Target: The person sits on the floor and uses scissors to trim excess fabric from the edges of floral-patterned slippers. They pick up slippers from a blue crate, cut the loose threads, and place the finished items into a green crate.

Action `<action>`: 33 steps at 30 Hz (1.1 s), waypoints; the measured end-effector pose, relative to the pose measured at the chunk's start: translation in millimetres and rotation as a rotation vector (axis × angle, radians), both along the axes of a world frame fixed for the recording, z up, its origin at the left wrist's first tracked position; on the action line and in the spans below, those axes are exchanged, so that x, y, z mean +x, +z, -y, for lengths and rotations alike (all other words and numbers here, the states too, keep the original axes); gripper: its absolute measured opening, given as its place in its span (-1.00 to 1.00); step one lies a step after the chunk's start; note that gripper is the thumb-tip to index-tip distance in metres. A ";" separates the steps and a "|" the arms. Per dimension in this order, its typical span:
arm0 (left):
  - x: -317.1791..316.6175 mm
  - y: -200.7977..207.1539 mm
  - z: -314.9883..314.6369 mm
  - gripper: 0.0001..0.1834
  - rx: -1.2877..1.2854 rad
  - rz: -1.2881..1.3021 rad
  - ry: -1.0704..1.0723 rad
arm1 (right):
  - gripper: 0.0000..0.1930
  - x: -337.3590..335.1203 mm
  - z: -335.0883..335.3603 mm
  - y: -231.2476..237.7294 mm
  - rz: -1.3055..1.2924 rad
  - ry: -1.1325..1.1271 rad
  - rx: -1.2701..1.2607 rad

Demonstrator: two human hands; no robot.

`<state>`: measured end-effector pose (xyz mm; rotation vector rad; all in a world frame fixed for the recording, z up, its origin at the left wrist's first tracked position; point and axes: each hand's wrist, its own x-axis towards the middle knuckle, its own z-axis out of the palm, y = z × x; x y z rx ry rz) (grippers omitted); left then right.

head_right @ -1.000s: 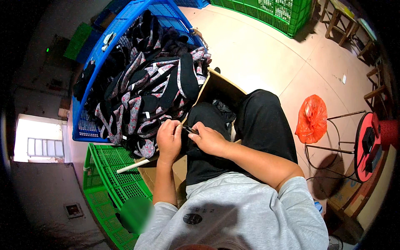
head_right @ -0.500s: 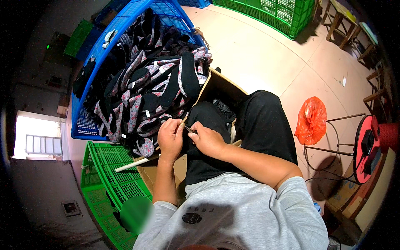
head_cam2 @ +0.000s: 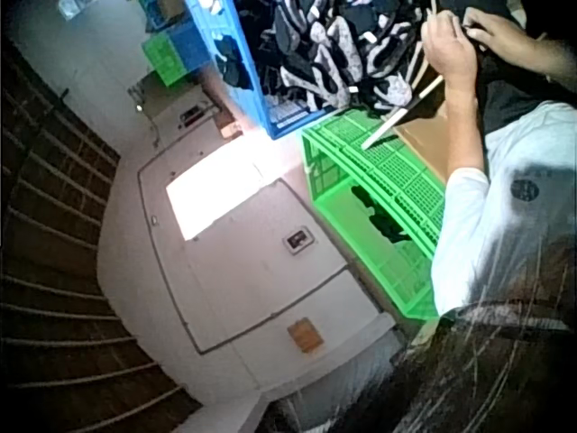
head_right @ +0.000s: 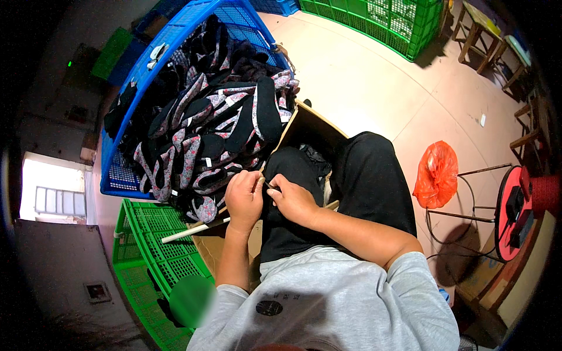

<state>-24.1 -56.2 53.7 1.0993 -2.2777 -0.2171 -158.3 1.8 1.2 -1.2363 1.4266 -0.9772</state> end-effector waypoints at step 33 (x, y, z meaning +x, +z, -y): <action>70.4 17.5 -28.6 -0.50 0.500 -0.223 0.020 | -0.73 -32.8 0.3 -23.7 0.018 -0.060 -0.064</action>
